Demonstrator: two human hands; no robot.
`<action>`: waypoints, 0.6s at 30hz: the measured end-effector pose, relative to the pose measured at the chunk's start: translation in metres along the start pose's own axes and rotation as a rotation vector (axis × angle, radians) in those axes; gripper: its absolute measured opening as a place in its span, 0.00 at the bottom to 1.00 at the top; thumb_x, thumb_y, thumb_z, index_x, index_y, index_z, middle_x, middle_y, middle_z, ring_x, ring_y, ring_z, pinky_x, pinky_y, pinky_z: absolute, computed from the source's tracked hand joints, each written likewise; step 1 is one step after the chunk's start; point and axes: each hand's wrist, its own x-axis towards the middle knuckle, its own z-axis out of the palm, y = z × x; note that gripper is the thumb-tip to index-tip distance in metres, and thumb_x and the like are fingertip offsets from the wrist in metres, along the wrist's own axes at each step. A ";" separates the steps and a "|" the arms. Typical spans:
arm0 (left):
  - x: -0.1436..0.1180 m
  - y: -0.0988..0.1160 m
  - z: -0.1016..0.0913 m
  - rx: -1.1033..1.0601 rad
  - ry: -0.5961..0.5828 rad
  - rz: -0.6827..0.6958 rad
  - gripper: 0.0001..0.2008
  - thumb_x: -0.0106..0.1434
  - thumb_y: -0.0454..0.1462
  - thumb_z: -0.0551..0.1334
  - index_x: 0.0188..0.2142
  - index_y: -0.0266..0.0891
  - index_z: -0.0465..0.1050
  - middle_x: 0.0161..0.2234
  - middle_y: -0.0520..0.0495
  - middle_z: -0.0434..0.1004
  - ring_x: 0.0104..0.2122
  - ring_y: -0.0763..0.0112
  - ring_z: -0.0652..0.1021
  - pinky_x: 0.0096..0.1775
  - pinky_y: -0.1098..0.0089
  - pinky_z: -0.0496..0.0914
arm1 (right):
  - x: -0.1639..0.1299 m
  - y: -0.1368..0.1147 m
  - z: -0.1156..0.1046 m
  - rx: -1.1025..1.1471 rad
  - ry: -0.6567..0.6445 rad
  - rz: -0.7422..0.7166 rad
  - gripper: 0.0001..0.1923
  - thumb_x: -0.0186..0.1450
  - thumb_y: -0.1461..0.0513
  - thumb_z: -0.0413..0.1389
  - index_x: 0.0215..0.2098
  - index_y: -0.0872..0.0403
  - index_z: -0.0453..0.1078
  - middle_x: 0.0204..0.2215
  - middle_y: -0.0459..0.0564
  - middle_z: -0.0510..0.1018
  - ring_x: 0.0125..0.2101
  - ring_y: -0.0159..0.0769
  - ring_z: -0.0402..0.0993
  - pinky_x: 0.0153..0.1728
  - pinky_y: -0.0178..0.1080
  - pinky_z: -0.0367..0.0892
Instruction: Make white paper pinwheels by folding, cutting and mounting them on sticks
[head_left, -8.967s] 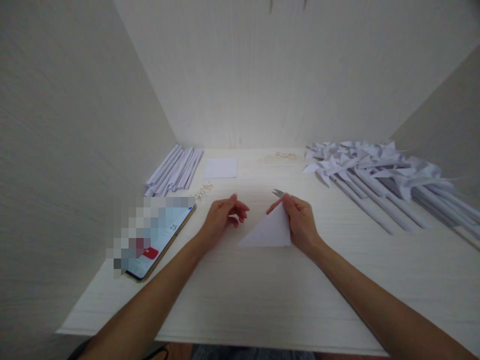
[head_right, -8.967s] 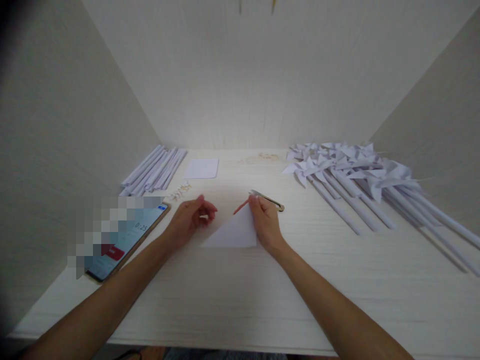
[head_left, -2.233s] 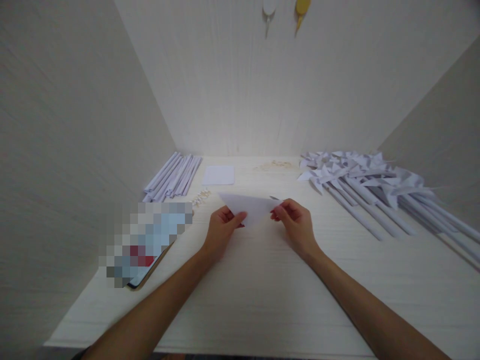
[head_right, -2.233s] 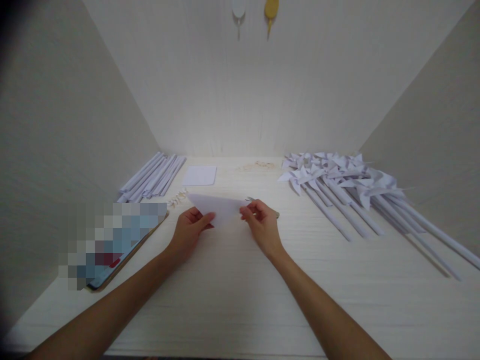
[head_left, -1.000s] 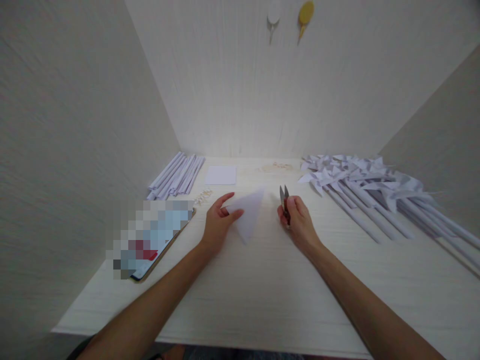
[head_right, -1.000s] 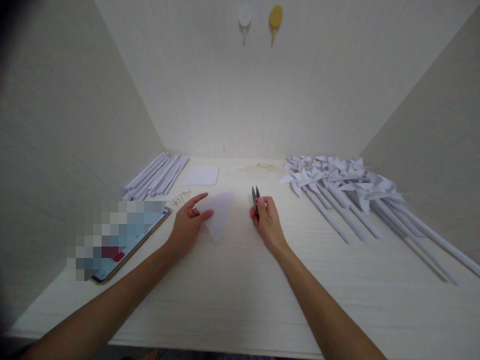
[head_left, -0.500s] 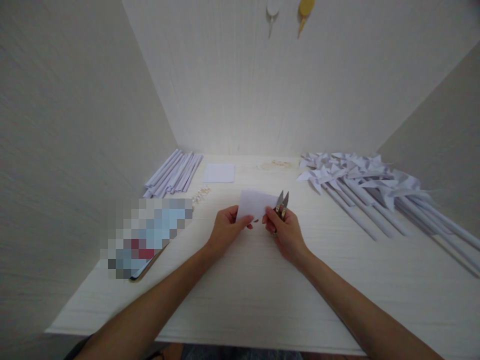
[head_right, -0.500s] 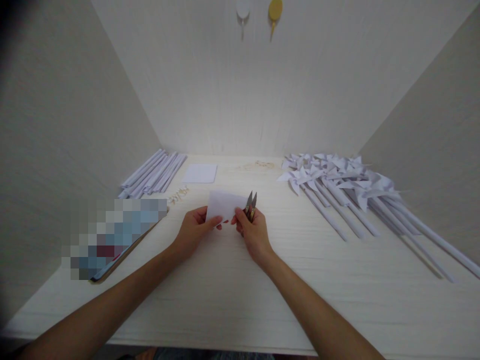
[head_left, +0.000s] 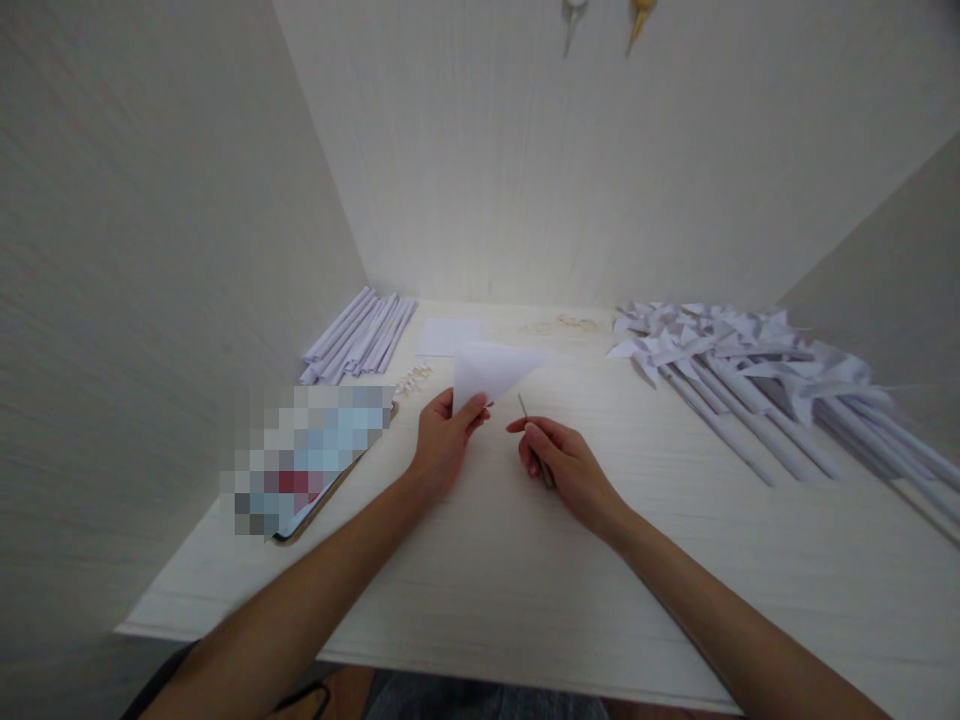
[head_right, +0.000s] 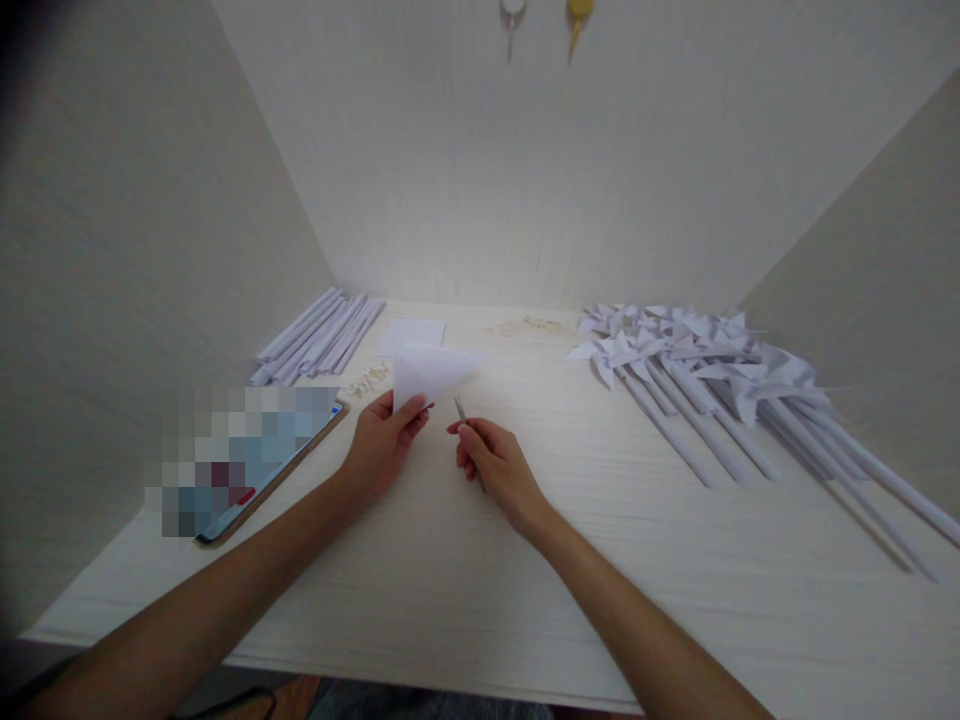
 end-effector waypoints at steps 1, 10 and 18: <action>-0.001 0.000 0.000 0.004 -0.014 -0.003 0.09 0.44 0.36 0.65 0.26 0.35 0.70 0.23 0.52 0.73 0.23 0.79 0.71 0.30 0.74 0.64 | 0.000 0.000 0.001 0.013 -0.023 0.018 0.15 0.56 0.52 0.51 0.31 0.56 0.67 0.15 0.40 0.64 0.15 0.25 0.56 0.16 0.31 0.49; -0.008 0.001 0.004 -0.003 -0.119 -0.038 0.11 0.46 0.36 0.65 0.30 0.34 0.70 0.29 0.47 0.77 0.31 0.69 0.77 0.39 0.66 0.68 | 0.000 0.002 0.002 0.118 -0.022 0.109 0.14 0.53 0.53 0.54 0.26 0.57 0.67 0.13 0.39 0.64 0.11 0.22 0.53 0.12 0.30 0.44; -0.009 0.001 0.004 0.013 -0.114 -0.032 0.11 0.46 0.35 0.65 0.30 0.34 0.69 0.28 0.48 0.76 0.30 0.69 0.77 0.38 0.66 0.70 | -0.002 0.002 0.003 0.118 -0.010 0.109 0.14 0.53 0.54 0.54 0.25 0.57 0.68 0.12 0.39 0.64 0.10 0.21 0.52 0.11 0.30 0.42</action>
